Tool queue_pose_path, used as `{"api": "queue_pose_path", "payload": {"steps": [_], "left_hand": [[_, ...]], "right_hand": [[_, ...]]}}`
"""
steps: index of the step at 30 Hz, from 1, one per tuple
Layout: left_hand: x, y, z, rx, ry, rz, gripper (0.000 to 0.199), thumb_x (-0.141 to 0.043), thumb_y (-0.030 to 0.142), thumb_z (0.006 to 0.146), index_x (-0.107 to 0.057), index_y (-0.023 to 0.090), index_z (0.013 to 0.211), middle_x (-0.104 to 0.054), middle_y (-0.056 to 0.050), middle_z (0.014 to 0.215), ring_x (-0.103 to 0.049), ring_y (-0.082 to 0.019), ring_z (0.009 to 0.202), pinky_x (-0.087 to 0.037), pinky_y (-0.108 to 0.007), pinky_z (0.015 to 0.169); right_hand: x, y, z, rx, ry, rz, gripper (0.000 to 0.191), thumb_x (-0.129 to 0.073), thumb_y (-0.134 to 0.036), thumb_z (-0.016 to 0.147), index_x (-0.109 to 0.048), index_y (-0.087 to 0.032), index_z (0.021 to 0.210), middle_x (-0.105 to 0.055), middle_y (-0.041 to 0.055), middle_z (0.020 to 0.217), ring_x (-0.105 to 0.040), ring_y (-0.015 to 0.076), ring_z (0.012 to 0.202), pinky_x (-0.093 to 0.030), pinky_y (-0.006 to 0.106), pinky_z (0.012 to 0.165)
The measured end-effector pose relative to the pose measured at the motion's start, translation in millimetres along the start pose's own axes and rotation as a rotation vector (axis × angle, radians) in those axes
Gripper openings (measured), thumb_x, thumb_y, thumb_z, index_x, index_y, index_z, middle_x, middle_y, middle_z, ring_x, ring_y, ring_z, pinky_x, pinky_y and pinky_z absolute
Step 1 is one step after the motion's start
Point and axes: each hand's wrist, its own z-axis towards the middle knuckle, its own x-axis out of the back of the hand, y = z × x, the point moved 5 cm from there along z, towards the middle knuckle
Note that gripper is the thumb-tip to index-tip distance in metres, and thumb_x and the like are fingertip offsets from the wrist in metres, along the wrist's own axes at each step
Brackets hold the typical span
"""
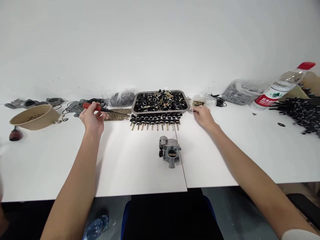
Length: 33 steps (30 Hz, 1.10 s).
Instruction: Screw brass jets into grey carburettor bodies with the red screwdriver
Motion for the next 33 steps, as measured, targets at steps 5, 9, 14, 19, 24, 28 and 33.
{"api": "queue_pose_path", "payload": {"steps": [5,9,14,19,24,28,33], "left_hand": [[1.8,0.0,1.9,0.015,0.02,-0.022,0.018,-0.07,0.028,0.066,-0.056,0.017,0.065,-0.05,0.003,0.053,-0.044,-0.011,0.037,-0.034,-0.028,0.037],[2.7,1.8,2.5,0.011,0.02,-0.025,0.02,-0.071,0.027,0.065,-0.054,0.017,0.065,-0.055,0.002,0.06,-0.044,-0.01,0.037,-0.035,-0.028,0.037],[3.6,4.6,1.0,-0.008,0.009,-0.022,0.022,-0.071,0.025,0.064,-0.053,0.015,0.07,-0.051,0.004,0.055,-0.045,-0.011,0.037,-0.037,-0.028,0.039],[3.3,4.8,-0.7,-0.004,0.004,-0.015,0.014,-0.064,0.021,0.074,-0.054,0.012,0.076,-0.051,0.004,0.056,-0.045,-0.01,0.036,-0.036,-0.028,0.041],[0.6,5.9,-4.0,0.008,-0.003,0.0,0.008,-0.056,0.018,0.083,-0.054,0.011,0.079,-0.05,0.004,0.057,-0.044,-0.009,0.036,-0.034,-0.029,0.042],[-0.4,4.0,-3.7,0.023,-0.009,0.018,0.01,-0.053,0.018,0.086,-0.054,0.011,0.08,-0.047,0.005,0.055,-0.044,-0.007,0.038,-0.035,-0.027,0.045],[-1.6,1.3,-2.3,0.036,-0.018,0.026,0.009,-0.052,0.019,0.087,-0.052,0.012,0.081,-0.048,0.005,0.058,-0.044,-0.007,0.039,-0.032,-0.027,0.046]], "right_hand": [[8.2,5.4,0.0,-0.104,0.113,0.156,0.028,-0.053,-0.019,0.08,-0.077,-0.016,0.094,-0.071,0.0129,0.099,-0.064,0.0306,0.097,-0.047,0.046,0.093],[18.9,9.1,1.2,-0.201,0.185,0.346,0.028,-0.057,-0.027,0.079,-0.075,-0.012,0.094,-0.074,0.0134,0.095,-0.068,0.0288,0.089,-0.052,0.044,0.086],[30.2,-21.5,-4.4,-0.175,0.078,0.594,0.035,-0.064,-0.036,0.078,-0.074,-0.011,0.1,-0.075,0.0112,0.091,-0.07,0.0233,0.079,-0.057,0.039,0.078],[30.2,-92.7,-28.4,-0.048,-0.309,0.868,0.033,-0.068,-0.038,0.083,-0.073,-0.014,0.105,-0.072,0.006,0.073,-0.07,0.0186,0.074,-0.055,0.038,0.083],[27.9,-144.7,-56.8,0.002,-0.591,0.949,0.021,-0.077,-0.031,0.076,-0.074,-0.015,0.089,-0.072,0.005,0.076,-0.07,0.0182,0.068,-0.056,0.036,0.075],[30.8,-164.6,-73.8,0.104,-0.779,1.0,0.019,-0.074,-0.03,0.078,-0.077,-0.017,0.092,-0.07,0.0056,0.087,-0.069,0.0173,0.069,-0.057,0.033,0.066],[42.9,-176.4,-84.9,0.25,-0.847,0.831,0.019,-0.071,-0.03,0.08,-0.078,-0.021,0.096,-0.07,0.005,0.087,-0.066,0.0164,0.072,-0.054,0.033,0.068]]}}
